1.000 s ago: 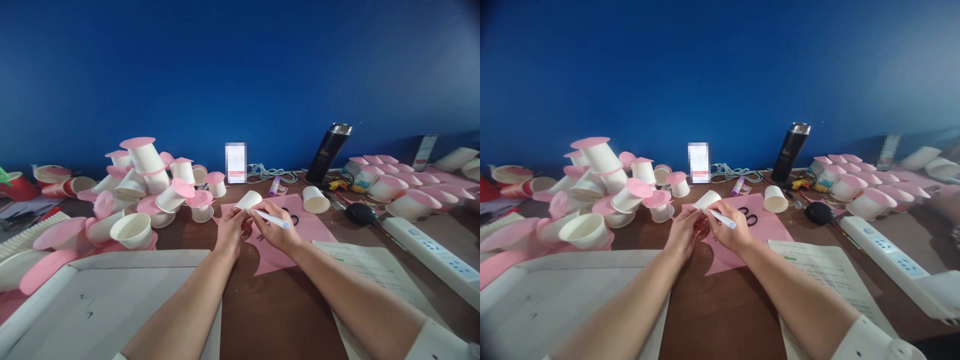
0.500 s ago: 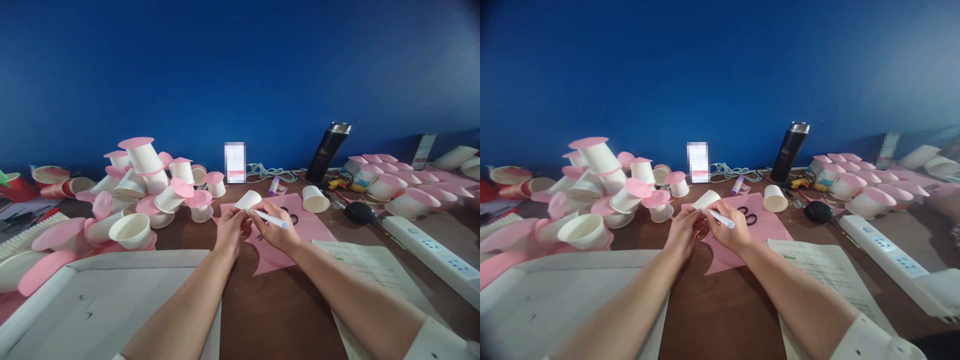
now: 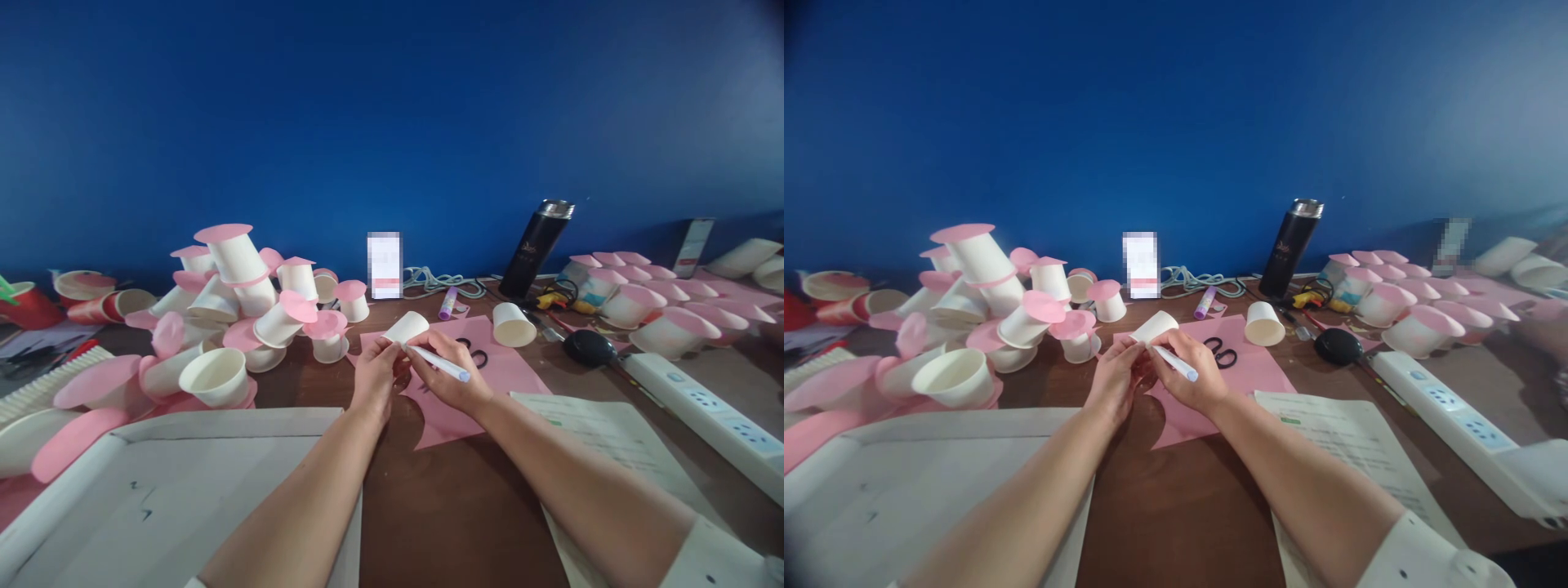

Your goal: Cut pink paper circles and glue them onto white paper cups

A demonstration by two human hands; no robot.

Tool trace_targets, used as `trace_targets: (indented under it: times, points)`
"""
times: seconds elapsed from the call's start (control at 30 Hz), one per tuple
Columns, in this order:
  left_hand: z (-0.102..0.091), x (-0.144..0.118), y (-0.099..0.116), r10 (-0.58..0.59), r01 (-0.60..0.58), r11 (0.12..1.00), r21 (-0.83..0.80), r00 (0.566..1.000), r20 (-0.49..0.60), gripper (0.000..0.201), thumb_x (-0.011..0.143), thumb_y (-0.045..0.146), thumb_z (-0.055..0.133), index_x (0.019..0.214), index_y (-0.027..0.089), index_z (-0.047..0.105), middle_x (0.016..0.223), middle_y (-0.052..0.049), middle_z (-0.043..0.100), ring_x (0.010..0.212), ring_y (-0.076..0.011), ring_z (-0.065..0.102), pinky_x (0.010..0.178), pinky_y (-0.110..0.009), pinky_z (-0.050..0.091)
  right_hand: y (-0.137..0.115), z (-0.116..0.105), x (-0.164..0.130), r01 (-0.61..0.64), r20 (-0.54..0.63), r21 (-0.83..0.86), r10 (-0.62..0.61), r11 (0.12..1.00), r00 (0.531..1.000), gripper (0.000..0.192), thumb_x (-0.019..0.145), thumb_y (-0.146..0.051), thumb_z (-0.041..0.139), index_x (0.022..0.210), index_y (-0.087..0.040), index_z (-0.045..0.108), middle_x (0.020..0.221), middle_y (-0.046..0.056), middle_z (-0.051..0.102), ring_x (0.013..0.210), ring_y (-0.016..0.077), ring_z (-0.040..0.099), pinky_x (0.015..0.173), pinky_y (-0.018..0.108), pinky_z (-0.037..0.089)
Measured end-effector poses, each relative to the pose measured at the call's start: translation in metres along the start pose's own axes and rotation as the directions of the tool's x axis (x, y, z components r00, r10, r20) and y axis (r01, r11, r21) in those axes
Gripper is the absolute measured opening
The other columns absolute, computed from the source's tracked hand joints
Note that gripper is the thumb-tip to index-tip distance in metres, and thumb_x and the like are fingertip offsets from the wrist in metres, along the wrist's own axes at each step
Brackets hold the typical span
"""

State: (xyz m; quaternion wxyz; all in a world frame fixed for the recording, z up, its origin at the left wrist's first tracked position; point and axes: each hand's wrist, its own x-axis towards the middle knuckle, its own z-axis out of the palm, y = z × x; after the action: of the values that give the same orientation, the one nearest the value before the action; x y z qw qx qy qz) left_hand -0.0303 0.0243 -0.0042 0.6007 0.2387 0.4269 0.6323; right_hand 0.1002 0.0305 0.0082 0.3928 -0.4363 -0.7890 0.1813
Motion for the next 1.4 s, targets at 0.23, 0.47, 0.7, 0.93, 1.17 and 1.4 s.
trace_targets:
  times: [0.23,0.47,0.7,0.93,1.17,1.4]
  points:
    - [0.0,-0.0013,-0.0004,0.001,-0.001,1.0,0.008,1.0,0.004,0.023,0.063,0.024,0.073,0.066,0.016,0.051,0.058,0.002,0.057,0.051,-0.0077,0.055,0.054,-0.02,0.043,-0.0002,-0.0004,-0.0003,0.002,-0.003,0.005,-0.002,1.0,1.0,0.014,0.091,-0.035,0.053,0.089,-0.022,0.06,0.083,0.002,0.07,0.076,0.0177,0.066,0.066,0.026,0.047]
    - [0.0008,-0.0011,0.0003,0.005,-0.005,1.0,0.012,1.0,0.008,0.023,0.063,0.024,0.074,0.068,0.016,0.054,0.059,0.002,0.058,0.052,-0.0076,0.055,0.057,-0.02,0.044,-0.0014,-0.0009,0.0002,0.0,-0.006,-0.043,-0.001,0.999,1.0,0.016,0.092,-0.036,0.051,0.089,-0.022,0.06,0.084,0.002,0.069,0.075,0.0175,0.065,0.067,0.026,0.046]
    - [0.0007,-0.0014,-0.0003,0.003,-0.004,1.0,0.031,0.999,0.033,0.021,0.064,0.026,0.071,0.071,0.016,0.054,0.06,0.001,0.059,0.05,-0.0088,0.056,0.053,-0.02,0.042,-0.0002,-0.0003,0.0006,-0.014,0.0,-0.076,0.014,0.997,1.0,0.019,0.092,-0.039,0.051,0.089,-0.022,0.059,0.083,0.002,0.07,0.073,0.0169,0.066,0.065,0.025,0.045]
    - [-0.0021,-0.0001,-0.0039,-0.007,0.004,0.998,0.069,0.999,0.047,0.022,0.065,0.029,0.071,0.073,0.017,0.053,0.061,0.002,0.058,0.049,-0.0096,0.056,0.049,-0.02,0.04,0.0018,0.0006,-0.0001,-0.027,0.007,-0.071,0.027,0.997,1.0,0.016,0.091,-0.036,0.052,0.087,-0.022,0.058,0.079,0.001,0.07,0.067,0.0164,0.066,0.06,0.025,0.044]
    - [-0.0016,-0.0003,-0.0027,-0.002,0.0,0.997,0.077,1.0,0.022,0.026,0.062,0.03,0.074,0.072,0.017,0.054,0.062,0.0,0.06,0.051,-0.0106,0.057,0.051,-0.021,0.042,0.0032,0.002,-0.0008,-0.014,0.001,-0.037,0.014,0.999,1.0,0.013,0.09,-0.034,0.052,0.089,-0.022,0.058,0.081,0.002,0.07,0.069,0.0165,0.066,0.062,0.025,0.046]
    - [-0.002,-0.0009,-0.0022,0.001,-0.006,0.995,0.1,0.999,0.051,0.024,0.064,0.031,0.071,0.072,0.018,0.052,0.057,0.003,0.055,0.046,-0.0093,0.052,0.046,-0.02,0.038,0.0042,0.0017,-0.0006,-0.025,0.02,-0.029,0.026,0.999,0.999,0.014,0.09,-0.035,0.052,0.09,-0.022,0.058,0.083,0.002,0.07,0.068,0.0163,0.066,0.061,0.024,0.046]
